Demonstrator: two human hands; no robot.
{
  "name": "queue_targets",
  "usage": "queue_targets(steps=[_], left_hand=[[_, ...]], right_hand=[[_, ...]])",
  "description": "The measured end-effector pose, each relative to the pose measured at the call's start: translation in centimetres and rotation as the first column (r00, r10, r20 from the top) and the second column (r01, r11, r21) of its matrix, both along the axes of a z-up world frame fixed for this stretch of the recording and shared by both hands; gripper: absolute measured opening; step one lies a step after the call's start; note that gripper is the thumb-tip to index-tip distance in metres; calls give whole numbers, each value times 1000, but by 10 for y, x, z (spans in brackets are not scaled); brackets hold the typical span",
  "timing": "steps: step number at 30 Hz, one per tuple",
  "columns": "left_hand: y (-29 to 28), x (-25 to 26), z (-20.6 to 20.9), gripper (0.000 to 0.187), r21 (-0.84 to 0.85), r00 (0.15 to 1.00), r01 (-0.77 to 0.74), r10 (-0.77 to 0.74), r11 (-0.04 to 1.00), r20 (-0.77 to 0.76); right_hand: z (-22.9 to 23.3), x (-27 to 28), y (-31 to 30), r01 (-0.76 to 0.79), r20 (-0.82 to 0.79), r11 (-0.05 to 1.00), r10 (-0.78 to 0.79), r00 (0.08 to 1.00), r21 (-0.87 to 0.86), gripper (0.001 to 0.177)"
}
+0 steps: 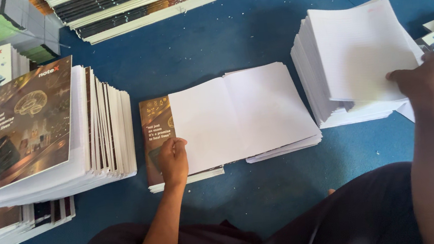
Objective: The person inserts a stack of lined index pages into a brown notebook cover, then places the assembled notebook onto a growing stack. This process is repeated multiple times with identical notebook covers and page stacks.
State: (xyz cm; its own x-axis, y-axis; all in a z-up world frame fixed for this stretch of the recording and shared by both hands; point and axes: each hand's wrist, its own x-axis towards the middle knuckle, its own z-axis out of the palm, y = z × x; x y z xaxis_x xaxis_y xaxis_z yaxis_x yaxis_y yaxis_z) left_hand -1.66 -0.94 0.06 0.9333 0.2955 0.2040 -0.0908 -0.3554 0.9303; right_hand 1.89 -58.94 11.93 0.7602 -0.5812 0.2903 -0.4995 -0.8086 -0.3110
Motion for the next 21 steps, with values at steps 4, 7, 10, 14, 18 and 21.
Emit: queue_targets(steps=[4, 7, 10, 14, 18, 21], left_hand=[[1, 1, -2, 19, 3, 1000, 0, 0, 1000, -15], [0, 0, 0, 19, 19, 1000, -5, 5, 1000, -8], [0, -1, 3, 19, -12, 1000, 11, -11, 1000, -3], [0, -1, 2, 19, -71, 997, 1, -7, 998, -82], [-2, 3, 2, 18, -227, 994, 75, -90, 971, -58], [-7, -1, 11, 19, -277, 974, 144, -185, 950, -130]], right_hand=[[18, -8, 29, 41, -9, 821, -44, 999, 569, 60], [31, -9, 49, -109, 167, 590, -45, 985, 800, 50], [35, -13, 73, -264, 337, 495, -64, 939, 828, 43], [52, -20, 96, -398, 453, 471, -3, 892, 787, 42], [63, -24, 124, -453, 472, 416, 64, 879, 788, 42], [63, -23, 149, -452, 437, 411, 138, 889, 792, 42]])
